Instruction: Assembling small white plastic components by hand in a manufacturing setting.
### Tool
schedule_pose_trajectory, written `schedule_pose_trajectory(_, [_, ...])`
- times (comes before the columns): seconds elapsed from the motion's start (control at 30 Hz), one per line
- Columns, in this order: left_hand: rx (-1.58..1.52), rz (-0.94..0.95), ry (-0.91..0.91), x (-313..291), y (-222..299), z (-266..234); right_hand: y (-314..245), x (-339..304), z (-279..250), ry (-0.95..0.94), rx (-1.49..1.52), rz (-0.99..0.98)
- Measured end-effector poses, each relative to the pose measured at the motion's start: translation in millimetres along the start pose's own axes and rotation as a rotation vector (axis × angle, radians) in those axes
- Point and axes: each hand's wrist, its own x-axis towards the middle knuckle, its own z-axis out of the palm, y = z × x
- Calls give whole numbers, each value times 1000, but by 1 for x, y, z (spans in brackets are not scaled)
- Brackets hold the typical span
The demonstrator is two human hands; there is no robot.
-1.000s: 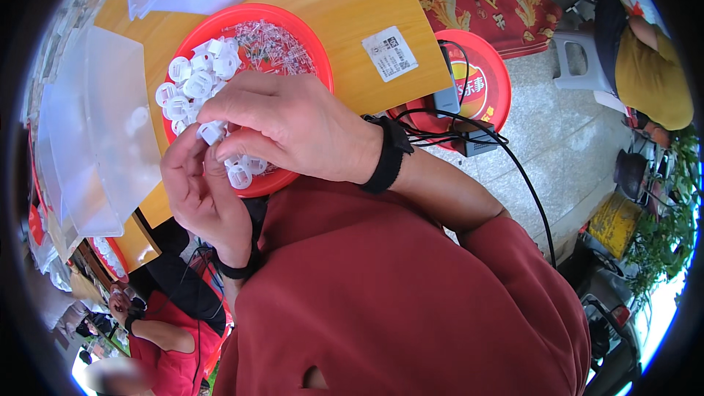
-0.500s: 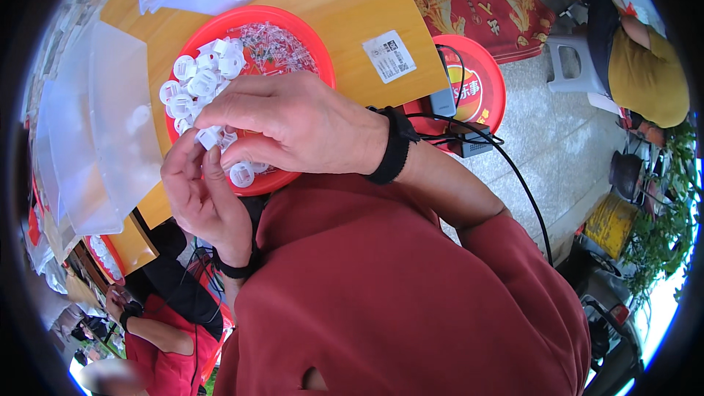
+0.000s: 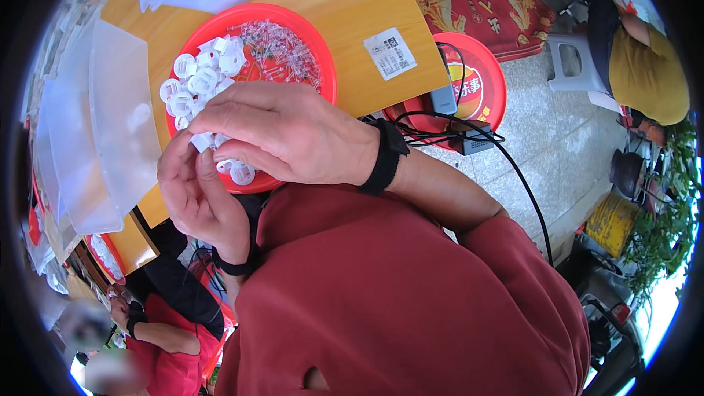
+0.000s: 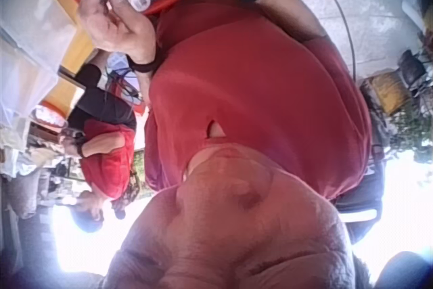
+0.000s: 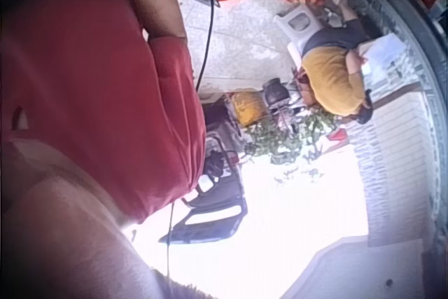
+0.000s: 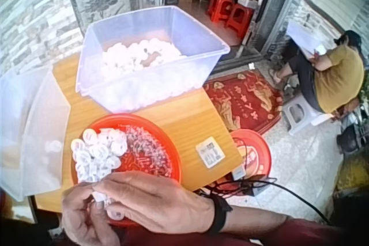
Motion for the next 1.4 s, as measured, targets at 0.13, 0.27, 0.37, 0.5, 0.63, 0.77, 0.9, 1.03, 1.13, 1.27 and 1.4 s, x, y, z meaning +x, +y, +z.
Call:
schedule_pose_trajectory(0.13, [-115, -115, -36, 2, 0, 3, 3, 2, -5, -28, 5, 33])
schedule_pose_trajectory(0.27, [-154, -28, -119, 9, -4, -1, 1, 3, -2, 25, -51, -14])
schedule_pose_trajectory(0.37, [-139, 66, -100, 11, -5, -12, -12, 8, 5, -8, -82, 63])
schedule_pose_trajectory(0.5, [-222, 39, -89, 10, 1, -16, -26, 9, 0, -92, -190, 122])
schedule_pose_trajectory(0.63, [-287, 79, -49, 3, 4, -16, -24, -2, -2, -106, -184, 202])
schedule_pose_trajectory(0.77, [-274, 56, 9, -4, 8, -21, -24, -3, 4, -114, -85, 179])
schedule_pose_trajectory(0.9, [-224, 111, 57, -4, 11, -33, -24, 4, 11, -136, -61, 153])
schedule_pose_trajectory(1.03, [-216, 82, 83, -8, 12, -43, -26, 6, 18, -160, 18, 201])
schedule_pose_trajectory(1.13, [-190, 99, 99, -12, 11, -49, -29, 5, 24, -165, 26, 149])
schedule_pose_trajectory(1.27, [-296, 65, 127, -17, 9, -55, -32, 5, 27, -204, 61, 223])
schedule_pose_trajectory(1.4, [-328, 7, 138, -19, 7, -60, -30, 7, 32, -224, 75, 250])
